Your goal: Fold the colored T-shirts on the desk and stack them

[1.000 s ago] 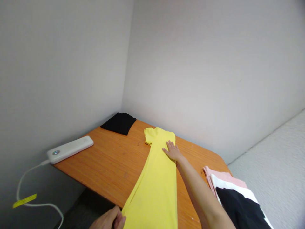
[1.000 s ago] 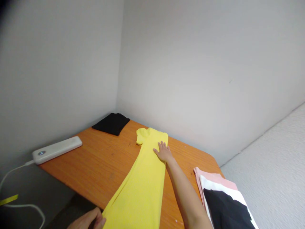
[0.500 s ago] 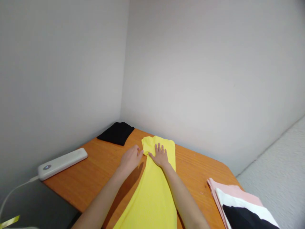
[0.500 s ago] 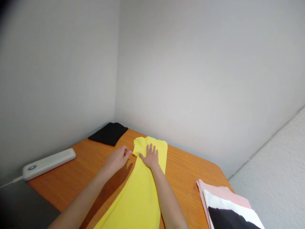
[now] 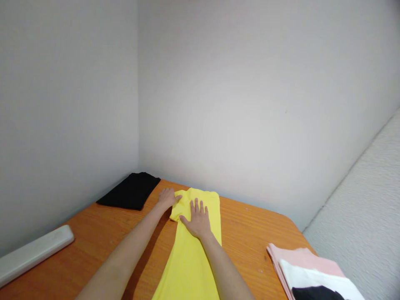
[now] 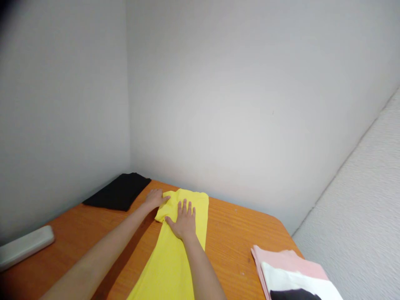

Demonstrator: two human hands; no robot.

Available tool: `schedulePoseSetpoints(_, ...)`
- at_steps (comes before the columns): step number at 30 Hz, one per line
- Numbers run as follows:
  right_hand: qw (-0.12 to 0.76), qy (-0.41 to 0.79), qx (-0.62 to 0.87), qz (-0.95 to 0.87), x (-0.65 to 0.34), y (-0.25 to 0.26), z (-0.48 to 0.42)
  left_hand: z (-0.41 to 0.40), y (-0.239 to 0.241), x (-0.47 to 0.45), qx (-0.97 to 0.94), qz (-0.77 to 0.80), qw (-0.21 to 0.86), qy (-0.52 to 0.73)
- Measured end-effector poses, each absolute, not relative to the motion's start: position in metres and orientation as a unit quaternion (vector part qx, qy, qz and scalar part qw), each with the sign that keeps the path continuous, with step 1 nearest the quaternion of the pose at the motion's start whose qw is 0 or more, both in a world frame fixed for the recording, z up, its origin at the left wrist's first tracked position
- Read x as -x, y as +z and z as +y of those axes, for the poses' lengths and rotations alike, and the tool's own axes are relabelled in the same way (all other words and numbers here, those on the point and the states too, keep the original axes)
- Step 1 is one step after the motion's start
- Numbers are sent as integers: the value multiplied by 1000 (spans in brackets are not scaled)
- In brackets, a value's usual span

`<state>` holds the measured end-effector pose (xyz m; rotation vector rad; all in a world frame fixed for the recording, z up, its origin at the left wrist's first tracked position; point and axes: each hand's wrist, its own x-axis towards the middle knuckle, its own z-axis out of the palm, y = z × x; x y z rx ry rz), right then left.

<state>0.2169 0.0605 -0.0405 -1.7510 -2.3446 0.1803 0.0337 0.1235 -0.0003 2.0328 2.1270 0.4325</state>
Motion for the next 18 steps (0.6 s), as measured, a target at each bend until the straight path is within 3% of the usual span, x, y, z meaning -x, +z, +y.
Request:
schedulePoseSetpoints(10, 114, 63, 591, -796, -219, -46, 64, 145, 13, -27, -713, 658, 158, 185)
schedulePoseSetpoints(18, 112, 56, 583, -803, -218, -41, 62, 140, 27, -105, -708, 624, 262, 203)
